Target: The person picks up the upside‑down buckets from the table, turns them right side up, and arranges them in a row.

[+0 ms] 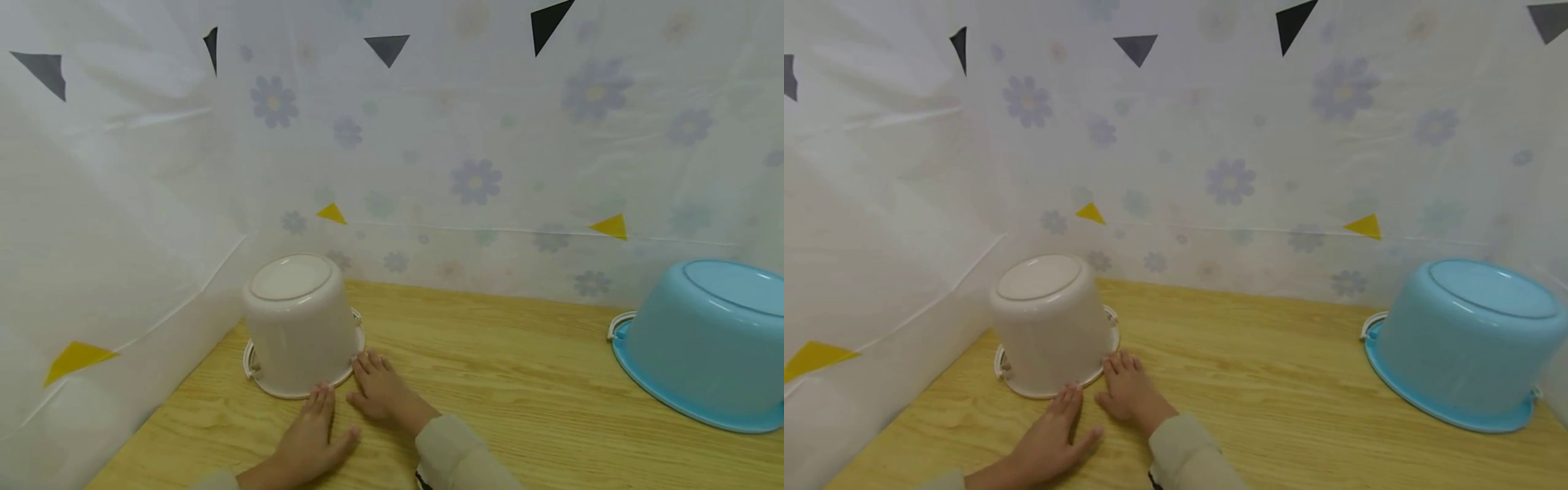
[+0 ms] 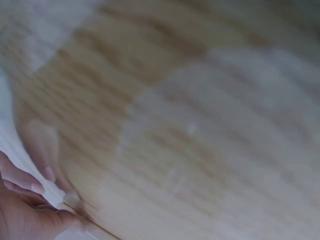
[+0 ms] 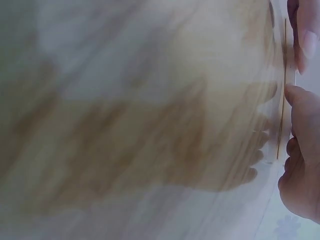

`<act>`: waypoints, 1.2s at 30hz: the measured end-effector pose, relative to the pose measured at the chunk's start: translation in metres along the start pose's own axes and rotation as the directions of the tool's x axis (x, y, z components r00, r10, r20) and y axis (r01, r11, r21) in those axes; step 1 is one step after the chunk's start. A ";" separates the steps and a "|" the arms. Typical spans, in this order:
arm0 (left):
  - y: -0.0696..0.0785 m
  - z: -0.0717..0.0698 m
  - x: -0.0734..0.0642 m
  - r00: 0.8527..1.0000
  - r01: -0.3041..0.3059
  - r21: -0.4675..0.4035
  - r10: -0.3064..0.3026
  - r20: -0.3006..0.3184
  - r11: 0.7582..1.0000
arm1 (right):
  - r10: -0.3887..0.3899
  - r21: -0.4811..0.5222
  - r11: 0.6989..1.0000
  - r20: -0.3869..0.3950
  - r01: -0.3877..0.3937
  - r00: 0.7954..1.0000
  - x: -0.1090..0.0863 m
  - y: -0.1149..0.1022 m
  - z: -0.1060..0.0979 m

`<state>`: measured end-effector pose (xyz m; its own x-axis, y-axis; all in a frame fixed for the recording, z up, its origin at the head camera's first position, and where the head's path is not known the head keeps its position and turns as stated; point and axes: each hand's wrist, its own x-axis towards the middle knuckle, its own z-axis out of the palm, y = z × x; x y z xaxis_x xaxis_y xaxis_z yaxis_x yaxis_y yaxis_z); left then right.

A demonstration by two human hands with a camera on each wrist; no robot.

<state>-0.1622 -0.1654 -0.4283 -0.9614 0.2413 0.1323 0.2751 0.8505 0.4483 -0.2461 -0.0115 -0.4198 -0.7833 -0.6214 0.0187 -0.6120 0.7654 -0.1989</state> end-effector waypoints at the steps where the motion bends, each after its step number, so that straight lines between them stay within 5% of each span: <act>1: 0.001 -0.001 0.000 1.000 -0.003 0.000 0.003 0.001 1.000 | 0.001 -0.005 1.000 -0.006 -0.001 1.000 0.000 0.000 0.000; 20: -0.004 -0.008 0.001 0.998 -0.022 0.034 0.020 0.057 0.999 | 0.014 -0.034 0.999 0.004 -0.014 1.000 -0.009 0.008 -0.006; 31: -0.019 -0.013 -0.004 0.992 0.120 0.114 -0.123 0.019 0.986 | 0.041 -0.016 0.999 0.010 -0.040 0.999 -0.016 0.012 -0.013; 36: -0.023 -0.016 0.002 0.990 0.139 0.118 -0.143 0.022 0.983 | 0.046 -0.003 0.999 0.015 -0.046 0.999 -0.018 0.015 -0.014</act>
<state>-0.1700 -0.1923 -0.4244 -0.9907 0.1275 0.0478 0.1362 0.9248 0.3552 -0.2427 0.0135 -0.4090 -0.8089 -0.5880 -0.0049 -0.5757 0.7936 -0.1967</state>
